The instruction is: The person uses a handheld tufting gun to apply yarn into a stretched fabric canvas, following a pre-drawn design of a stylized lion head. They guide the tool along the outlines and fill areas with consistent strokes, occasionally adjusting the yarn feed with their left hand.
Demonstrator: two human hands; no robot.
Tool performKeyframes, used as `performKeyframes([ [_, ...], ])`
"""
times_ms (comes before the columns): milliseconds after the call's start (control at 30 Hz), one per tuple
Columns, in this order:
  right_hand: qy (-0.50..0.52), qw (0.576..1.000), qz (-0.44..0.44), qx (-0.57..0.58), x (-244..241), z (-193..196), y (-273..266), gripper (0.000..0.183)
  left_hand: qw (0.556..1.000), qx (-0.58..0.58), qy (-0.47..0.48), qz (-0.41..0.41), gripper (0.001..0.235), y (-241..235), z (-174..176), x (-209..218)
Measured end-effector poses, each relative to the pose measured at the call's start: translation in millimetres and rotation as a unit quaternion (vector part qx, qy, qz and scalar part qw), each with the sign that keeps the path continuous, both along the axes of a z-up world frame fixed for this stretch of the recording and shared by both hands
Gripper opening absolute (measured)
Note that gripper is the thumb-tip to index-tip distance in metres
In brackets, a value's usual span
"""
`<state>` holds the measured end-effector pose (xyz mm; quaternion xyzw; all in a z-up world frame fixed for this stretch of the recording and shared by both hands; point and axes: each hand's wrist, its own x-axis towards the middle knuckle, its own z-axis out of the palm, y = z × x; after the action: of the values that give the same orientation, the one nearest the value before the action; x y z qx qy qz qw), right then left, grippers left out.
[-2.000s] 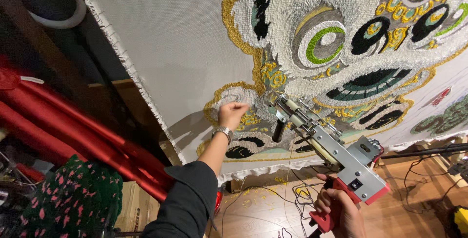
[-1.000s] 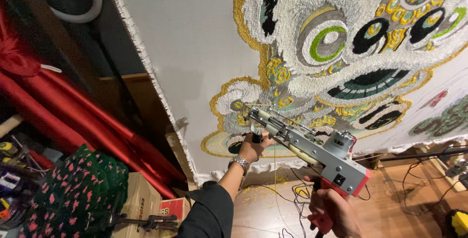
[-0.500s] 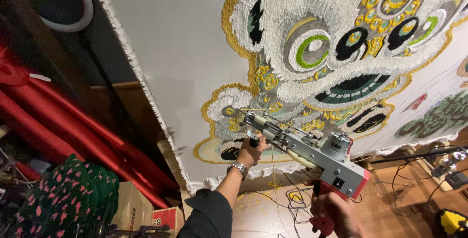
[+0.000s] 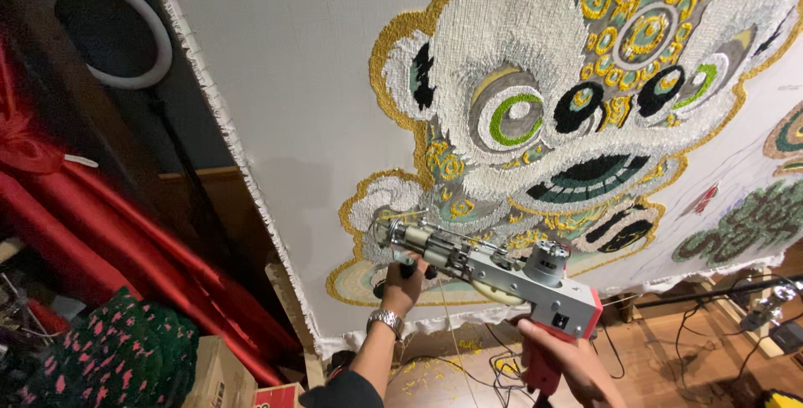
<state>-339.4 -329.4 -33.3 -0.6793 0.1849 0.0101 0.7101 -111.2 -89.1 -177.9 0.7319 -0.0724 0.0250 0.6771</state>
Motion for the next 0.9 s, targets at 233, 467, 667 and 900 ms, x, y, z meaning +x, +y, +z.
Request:
performKeyframes([
  [233, -0.031, 0.995, -0.093, -0.011, 17.6, 6.7, -15.1, 0.031, 0.992, -0.067, 0.043, 0.100, 0.048, -21.3, -9.6, -25.1],
  [467, -0.035, 0.998, -0.045, -0.013, 22.5, 6.5, -34.8, 0.031, 0.987, -0.146, 0.039, 0.050, 0.033, -14.0, 31.4, -70.6],
  [667, -0.024, 0.998, -0.050, -0.017, 14.3, -2.5, -73.6, 0.036, 0.993, -0.089, -0.076, 0.026, 0.039, -38.4, 50.6, -91.9],
  [900, -0.013, 0.995, -0.100, -0.016, 4.5, -8.0, -117.0, 0.032, 0.997, -0.071, -0.016, 0.029, 0.038, -84.6, 61.3, -102.6],
])
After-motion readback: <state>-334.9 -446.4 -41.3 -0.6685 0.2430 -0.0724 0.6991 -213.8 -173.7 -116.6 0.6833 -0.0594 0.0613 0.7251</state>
